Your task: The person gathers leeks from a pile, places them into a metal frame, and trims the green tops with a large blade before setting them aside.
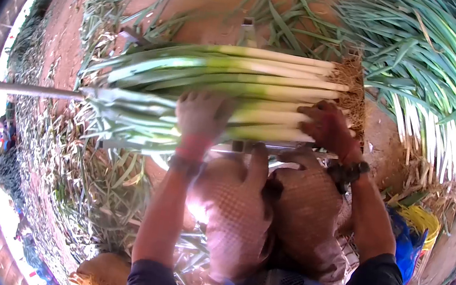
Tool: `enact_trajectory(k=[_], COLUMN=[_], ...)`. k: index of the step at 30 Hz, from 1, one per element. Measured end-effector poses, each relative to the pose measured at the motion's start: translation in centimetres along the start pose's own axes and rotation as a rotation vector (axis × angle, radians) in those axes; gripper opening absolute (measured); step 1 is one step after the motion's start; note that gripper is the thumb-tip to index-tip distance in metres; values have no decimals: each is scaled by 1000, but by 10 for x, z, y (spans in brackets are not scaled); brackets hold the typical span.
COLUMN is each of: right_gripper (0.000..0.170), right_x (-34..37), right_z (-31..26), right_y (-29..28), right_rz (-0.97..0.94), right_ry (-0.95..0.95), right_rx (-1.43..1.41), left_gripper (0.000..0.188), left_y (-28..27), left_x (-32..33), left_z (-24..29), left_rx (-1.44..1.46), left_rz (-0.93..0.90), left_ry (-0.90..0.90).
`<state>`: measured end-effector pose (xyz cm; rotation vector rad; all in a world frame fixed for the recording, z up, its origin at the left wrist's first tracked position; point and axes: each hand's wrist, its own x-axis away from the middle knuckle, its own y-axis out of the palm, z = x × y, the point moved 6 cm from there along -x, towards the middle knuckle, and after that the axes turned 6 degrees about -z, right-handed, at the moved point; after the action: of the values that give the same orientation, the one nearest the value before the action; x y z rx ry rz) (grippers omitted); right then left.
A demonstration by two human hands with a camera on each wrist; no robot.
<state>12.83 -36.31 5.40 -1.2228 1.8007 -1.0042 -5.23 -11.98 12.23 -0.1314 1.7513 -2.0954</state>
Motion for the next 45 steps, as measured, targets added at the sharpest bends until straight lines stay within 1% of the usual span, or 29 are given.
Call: enact_trajectory(k=[2, 3, 4, 5, 6, 9, 12, 14, 15, 17, 18, 19, 20, 21, 22, 23, 24, 25, 28, 31, 32, 36, 37, 38, 39, 40, 41, 42, 45], right_gripper=[33, 31, 29, 24, 21, 22, 29, 29, 29, 25, 20, 22, 23, 25, 28, 28, 32, 37, 43, 45, 48, 54, 44, 44, 37, 31, 23, 30, 28], right_x=[2, 5, 11, 1, -2, -5, -15, -3, 9, 48, 71, 92, 122, 151, 178, 206, 230, 254, 279, 279, 279, 286, 284, 279, 277, 276, 272, 268, 258], right_z=[-17, 5, 39, -1, 1, -3, 2, 3, 11, 29, 41, 69, 100, 140, 175, 208, 241, 279, 350, 411, 423, 465, 467, 468, 468, 463, 454, 441, 378], right_y=[-14, 30, 63, 3, 8, 1, -3, -8, -15, -66, -93, -98, -92, -75, -62, -49, -34, -19, -22, -19, -16, 13, 15, 12, 11, 13, 14, 13, -4], right_rz=[42, 77, 149, 74, 15, -8, -250, -91, -84, 418, 581, 492, 535, 507, 384, 349, 323, 235, 69, -69, -120, -81, -72, -71, -153, -239, -202, -281, -270], right_ry=[221, 270, 324, 305, 352, 399, 458, 350, 361, 238, 195, 371, 567, 688, 846, 1024, 1060, 1132, 1291, 1287, 1308, 1336, 1387, 1393, 1437, 1480, 1450, 1427, 1302], right_rx=[-228, -595, -928, -201, -131, -170, -219, -259, -263, -499, -381, -420, -469, -351, -321, -377, -355, -177, -81, 95, 104, 357, 422, 433, 431, 423, 421, 394, 38], left_gripper=[24, 24, 24, 24, 23, 21, 20, 20, 20, 21, 21, 23, 25, 26, 27, 27, 28, 28, 27, 26, 27, 30, 31, 33, 37, 37, 38, 39, 38], left_y=[15, 31, 34, 37, 29, 34, 31, 39, 36, 44, 44, 46, 45, 47, 49, 48, 49, 56, 56, 54, 55, 48, 47, 51, 55, 56, 53, 54, 56], left_x=[9, 15, 9, 1, -2, -2, -7, -5, -4, -1, -1, -2, -3, -3, -3, -6, -5, 2, 4, -1, 2, 23, 29, 36, 36, 38, 36, 33, 31], left_z=[-12, -22, -21, -20, -12, -4, 4, -9, -5, -14, -14, -15, -12, -14, -17, -17, -18, -37, -39, -24, -28, -59, -81, -102, -105, -111, -113, -112, -105], left_rx=[-110, -192, -122, -131, -126, -127, -153, -180, -151, -154, -136, -136, -160, -160, -161, -164, -166, -164, -112, -99, -141, -257, -259, -252, -295, -285, -261, -235, -157], left_rz=[20, 33, -48, -125, -10, -73, -104, -100, -53, -51, -62, -76, -72, -81, -88, -117, -149, -111, -135, -155, -138, -120, -216, -296, -325, -324, -333, -336, -271], left_ry=[18, 45, 15, -24, 32, -24, -47, -42, -5, 10, 15, 3, 29, 32, 33, 3, -27, -6, -43, -23, -22, 25, 18, 9, 71, 77, -54, -189, -215])
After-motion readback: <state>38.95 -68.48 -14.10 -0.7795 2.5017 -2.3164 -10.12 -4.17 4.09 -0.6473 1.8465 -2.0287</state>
